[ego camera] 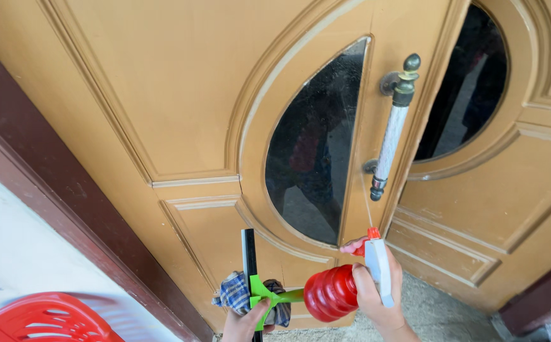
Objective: The person sprays a cleaning solution onto the oval glass panels of a double door, wipes the glass with a cloth, and uses a squeegee to remove the liquid. The person repeats this process on both glass panels.
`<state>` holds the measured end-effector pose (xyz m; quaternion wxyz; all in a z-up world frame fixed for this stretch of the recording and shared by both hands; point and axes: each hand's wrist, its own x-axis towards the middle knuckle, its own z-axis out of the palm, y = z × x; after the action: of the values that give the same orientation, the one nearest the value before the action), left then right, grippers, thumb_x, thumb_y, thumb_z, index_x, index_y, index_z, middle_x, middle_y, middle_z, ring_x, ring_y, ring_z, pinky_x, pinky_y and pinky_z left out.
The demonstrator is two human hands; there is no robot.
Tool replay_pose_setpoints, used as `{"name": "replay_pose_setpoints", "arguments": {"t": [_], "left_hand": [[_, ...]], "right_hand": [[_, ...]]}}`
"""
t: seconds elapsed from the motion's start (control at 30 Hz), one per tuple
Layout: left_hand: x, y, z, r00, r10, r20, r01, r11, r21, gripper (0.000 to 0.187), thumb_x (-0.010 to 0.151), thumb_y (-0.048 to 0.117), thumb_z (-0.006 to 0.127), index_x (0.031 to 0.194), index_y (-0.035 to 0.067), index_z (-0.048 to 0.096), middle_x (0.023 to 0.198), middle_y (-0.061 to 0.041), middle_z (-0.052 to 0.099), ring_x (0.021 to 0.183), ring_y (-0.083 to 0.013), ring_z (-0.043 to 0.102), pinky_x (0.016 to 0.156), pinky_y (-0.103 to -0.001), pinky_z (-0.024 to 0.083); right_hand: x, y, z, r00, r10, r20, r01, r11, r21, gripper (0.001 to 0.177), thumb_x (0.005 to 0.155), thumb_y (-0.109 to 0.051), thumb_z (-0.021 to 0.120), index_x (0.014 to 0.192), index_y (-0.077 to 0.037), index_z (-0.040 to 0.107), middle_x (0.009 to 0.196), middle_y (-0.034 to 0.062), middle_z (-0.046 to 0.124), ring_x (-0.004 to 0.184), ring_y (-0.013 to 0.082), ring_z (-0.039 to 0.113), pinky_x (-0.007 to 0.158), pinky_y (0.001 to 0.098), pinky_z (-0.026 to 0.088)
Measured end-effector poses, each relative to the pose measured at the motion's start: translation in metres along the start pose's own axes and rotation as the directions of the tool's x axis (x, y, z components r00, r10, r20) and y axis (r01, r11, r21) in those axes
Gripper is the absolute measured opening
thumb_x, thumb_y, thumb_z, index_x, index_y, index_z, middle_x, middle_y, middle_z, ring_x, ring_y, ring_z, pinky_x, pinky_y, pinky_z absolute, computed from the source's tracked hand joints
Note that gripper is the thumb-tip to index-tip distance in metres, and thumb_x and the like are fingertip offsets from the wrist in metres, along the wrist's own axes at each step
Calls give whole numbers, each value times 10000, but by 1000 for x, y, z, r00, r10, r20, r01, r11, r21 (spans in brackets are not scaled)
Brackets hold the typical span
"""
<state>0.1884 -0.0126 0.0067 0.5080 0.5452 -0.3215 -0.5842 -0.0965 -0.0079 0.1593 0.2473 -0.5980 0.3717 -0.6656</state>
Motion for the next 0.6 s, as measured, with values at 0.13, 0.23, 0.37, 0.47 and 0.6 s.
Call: {"name": "replay_pose_setpoints", "arguments": {"t": [0.13,0.23,0.37,0.47,0.6], "left_hand": [[-4,3,11,999,39,31,-40,998,55,451,770,224,815,1183,111,674,1047,-66,751,920,-206,740,646,-459,638],[-8,13,23,997,63,47,-66,996,67,435,780,210,823,1176,98,683,994,-67,761,847,-193,738,594,-404,648],[-23,27,35,992,111,53,-118,984,132,441,776,187,813,1194,130,686,979,-48,780,818,-174,736,564,-371,628],[-27,19,42,993,118,1,-117,986,116,548,749,178,849,1249,191,625,972,-30,778,816,-175,754,552,-387,642],[-15,-24,33,985,170,36,-171,985,13,504,746,148,831,1222,127,664,975,-55,795,824,-190,746,520,-378,612]], "right_hand": [[-9,-11,1,1000,19,-19,-19,1000,6,372,770,39,471,1112,43,617,1102,182,731,1027,238,696,961,349,522],[-8,-20,-4,1000,-10,-7,11,1000,26,467,755,34,466,1204,43,594,1251,191,710,1069,224,649,986,344,492],[-6,-23,-19,1000,8,12,-8,999,-37,429,755,24,471,1158,38,617,1203,197,745,1081,218,684,983,338,499],[-11,-18,-30,1000,19,25,-17,999,-51,384,757,18,482,1113,35,627,1104,189,762,1041,219,711,954,339,524],[-19,-9,-36,988,118,104,-104,986,-128,321,761,18,522,1036,32,686,1022,176,719,910,244,713,868,362,555]]}}
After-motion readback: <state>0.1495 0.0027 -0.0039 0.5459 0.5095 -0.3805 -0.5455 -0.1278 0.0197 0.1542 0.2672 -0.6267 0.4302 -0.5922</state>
